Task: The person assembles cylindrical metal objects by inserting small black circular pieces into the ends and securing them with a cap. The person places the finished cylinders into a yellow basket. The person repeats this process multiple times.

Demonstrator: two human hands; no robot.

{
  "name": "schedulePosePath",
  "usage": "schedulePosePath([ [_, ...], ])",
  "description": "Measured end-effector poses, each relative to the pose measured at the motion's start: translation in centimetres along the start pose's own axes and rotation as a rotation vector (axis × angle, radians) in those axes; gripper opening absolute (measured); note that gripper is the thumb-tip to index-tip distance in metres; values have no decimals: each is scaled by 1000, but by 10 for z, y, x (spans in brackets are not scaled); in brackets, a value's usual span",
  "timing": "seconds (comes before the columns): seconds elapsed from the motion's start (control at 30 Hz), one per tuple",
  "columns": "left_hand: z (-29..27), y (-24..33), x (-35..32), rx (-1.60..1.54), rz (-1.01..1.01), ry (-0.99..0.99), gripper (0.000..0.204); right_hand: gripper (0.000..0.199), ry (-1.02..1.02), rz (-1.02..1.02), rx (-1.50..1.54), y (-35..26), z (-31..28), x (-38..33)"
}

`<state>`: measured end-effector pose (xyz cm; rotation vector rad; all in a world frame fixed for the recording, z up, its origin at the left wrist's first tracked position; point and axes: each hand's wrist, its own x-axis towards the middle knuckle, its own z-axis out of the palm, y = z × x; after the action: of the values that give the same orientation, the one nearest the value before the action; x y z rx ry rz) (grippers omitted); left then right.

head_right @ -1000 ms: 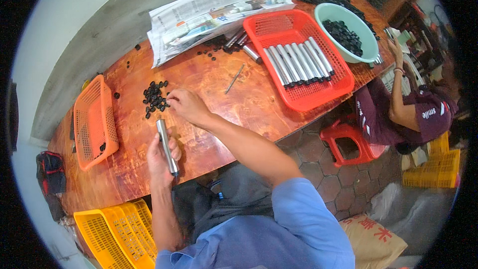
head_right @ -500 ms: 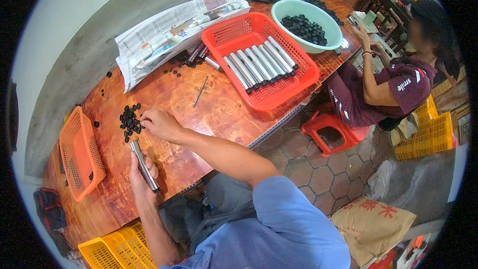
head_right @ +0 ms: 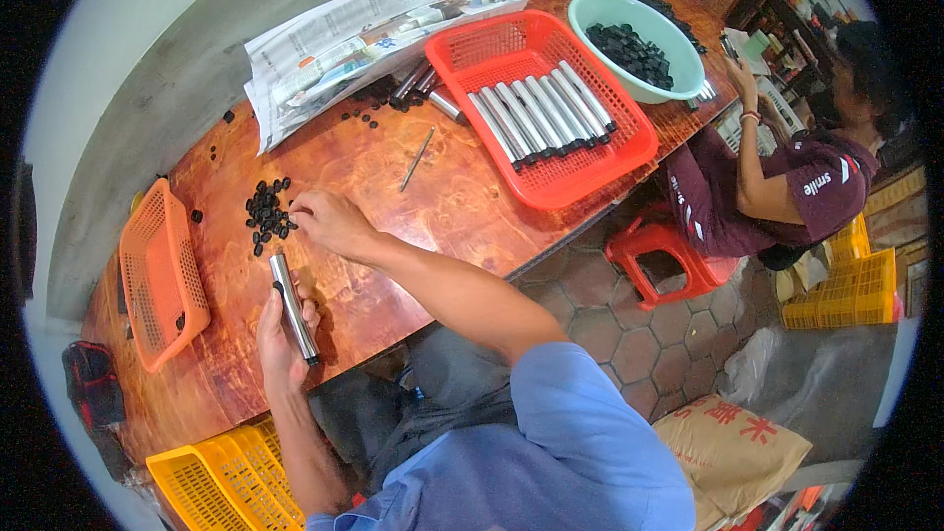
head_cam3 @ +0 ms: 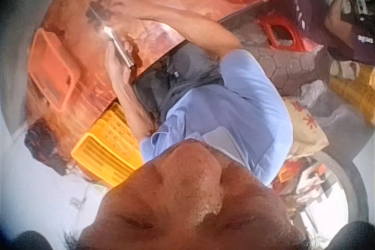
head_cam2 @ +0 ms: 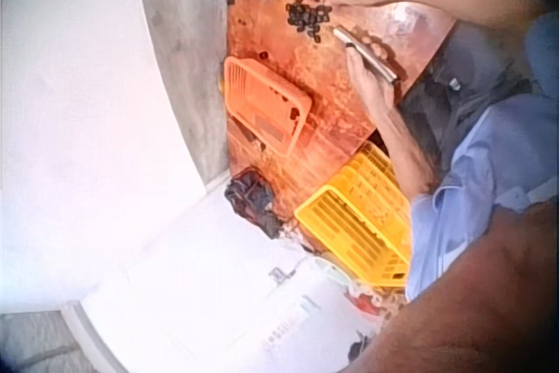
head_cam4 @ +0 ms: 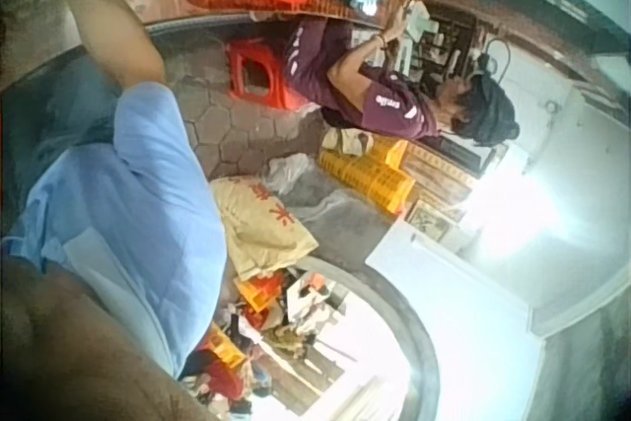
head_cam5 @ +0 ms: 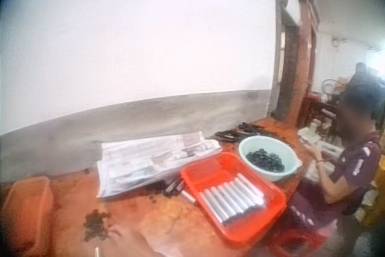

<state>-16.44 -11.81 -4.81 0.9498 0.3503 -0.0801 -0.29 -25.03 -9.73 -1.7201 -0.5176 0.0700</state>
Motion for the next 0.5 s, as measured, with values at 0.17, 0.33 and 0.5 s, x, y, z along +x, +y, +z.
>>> schedulePosePath([
  [0.17, -6, 3, -2, 156, 98, 33, 41, 22, -3, -28, -7, 0, -2, 2],
  [0.33, -10, 20, 1, 614, 208, 19, 33, 20, 34, -82, 39, 5, -1, 5],
  [0.5, -7, 26, 8, 1499, 690, -14, 34, 19, -109, 139, 249, -11, -3, 3],
])
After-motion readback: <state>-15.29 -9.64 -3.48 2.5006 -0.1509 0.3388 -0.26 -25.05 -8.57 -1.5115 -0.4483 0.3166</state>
